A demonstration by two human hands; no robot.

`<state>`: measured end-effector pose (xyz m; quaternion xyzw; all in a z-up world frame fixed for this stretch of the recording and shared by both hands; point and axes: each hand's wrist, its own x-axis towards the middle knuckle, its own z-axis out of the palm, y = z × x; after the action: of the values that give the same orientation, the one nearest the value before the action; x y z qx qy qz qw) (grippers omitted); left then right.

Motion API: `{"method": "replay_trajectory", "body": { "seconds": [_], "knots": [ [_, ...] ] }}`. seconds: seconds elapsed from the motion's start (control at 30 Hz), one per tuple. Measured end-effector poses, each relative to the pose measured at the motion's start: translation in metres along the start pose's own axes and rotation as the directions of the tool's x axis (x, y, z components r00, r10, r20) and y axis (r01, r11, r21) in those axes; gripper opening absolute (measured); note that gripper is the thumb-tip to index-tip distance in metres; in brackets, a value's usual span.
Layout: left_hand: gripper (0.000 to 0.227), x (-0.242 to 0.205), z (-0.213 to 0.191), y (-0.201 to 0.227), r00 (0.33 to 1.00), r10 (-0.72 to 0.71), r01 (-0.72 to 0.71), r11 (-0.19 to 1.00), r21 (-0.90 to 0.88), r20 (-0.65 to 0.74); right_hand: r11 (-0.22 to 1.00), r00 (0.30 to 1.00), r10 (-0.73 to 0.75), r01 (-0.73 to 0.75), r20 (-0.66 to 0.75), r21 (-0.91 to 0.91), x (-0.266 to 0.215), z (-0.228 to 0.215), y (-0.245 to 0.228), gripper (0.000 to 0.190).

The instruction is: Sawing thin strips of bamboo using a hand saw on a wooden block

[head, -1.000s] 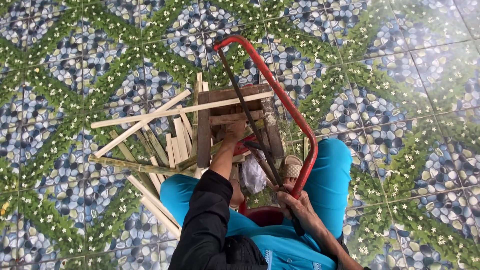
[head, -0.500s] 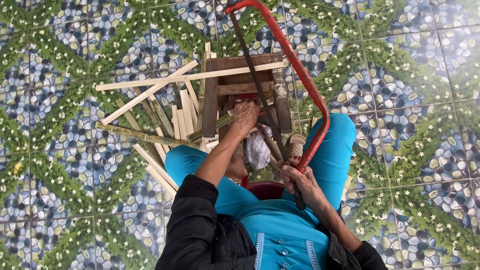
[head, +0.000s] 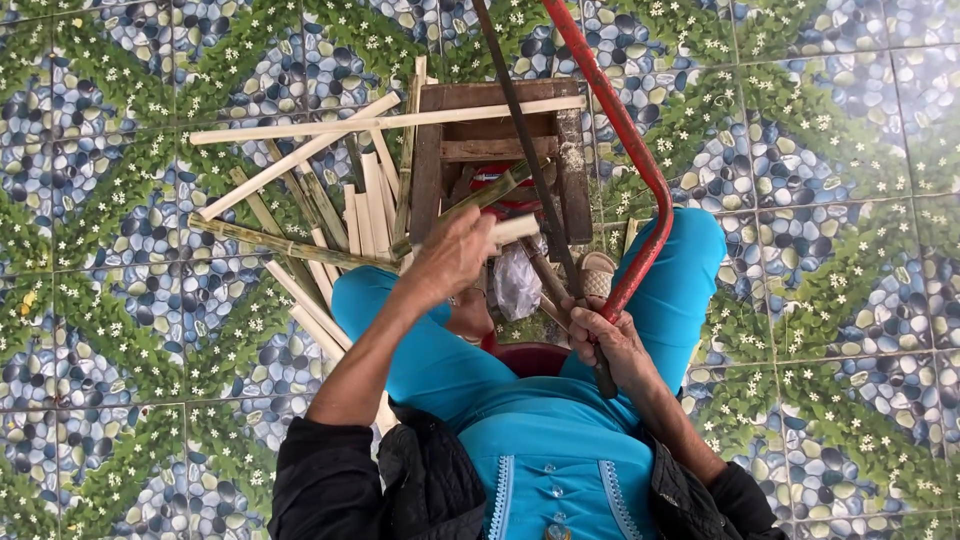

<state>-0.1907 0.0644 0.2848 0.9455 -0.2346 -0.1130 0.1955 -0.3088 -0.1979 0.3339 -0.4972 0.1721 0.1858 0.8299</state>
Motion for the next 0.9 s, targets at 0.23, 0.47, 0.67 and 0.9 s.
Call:
{"method": "replay_trajectory", "body": {
  "seconds": [0.23,0.47,0.67,0.9],
  "knots": [
    [0.021,0.080,-0.037,-0.021,0.890,-0.009,-0.099,0.972,-0.213,-0.455,0.997,0.997,-0.073,0.073,0.036,-0.012,-0.001,-0.005,0.006,0.020],
    [0.039,0.156,-0.001,-0.071,0.748,-0.073,0.083,0.996,-0.017,-0.659,1.000,0.990,-0.008,0.008,0.141,-0.001,0.001,-0.012,0.012,0.020],
    [0.035,0.143,-0.012,-0.068,0.786,-0.207,0.103,0.973,-0.206,-0.583,0.988,0.987,-0.135,0.141,0.091,-0.070,-0.002,0.007,-0.008,0.030],
    [0.033,0.147,-0.019,-0.077,0.821,-0.164,-0.019,0.950,-0.313,-0.546,1.000,1.000,-0.015,0.015,0.013,0.001,0.001,0.001,-0.001,0.018]
  ]
}}
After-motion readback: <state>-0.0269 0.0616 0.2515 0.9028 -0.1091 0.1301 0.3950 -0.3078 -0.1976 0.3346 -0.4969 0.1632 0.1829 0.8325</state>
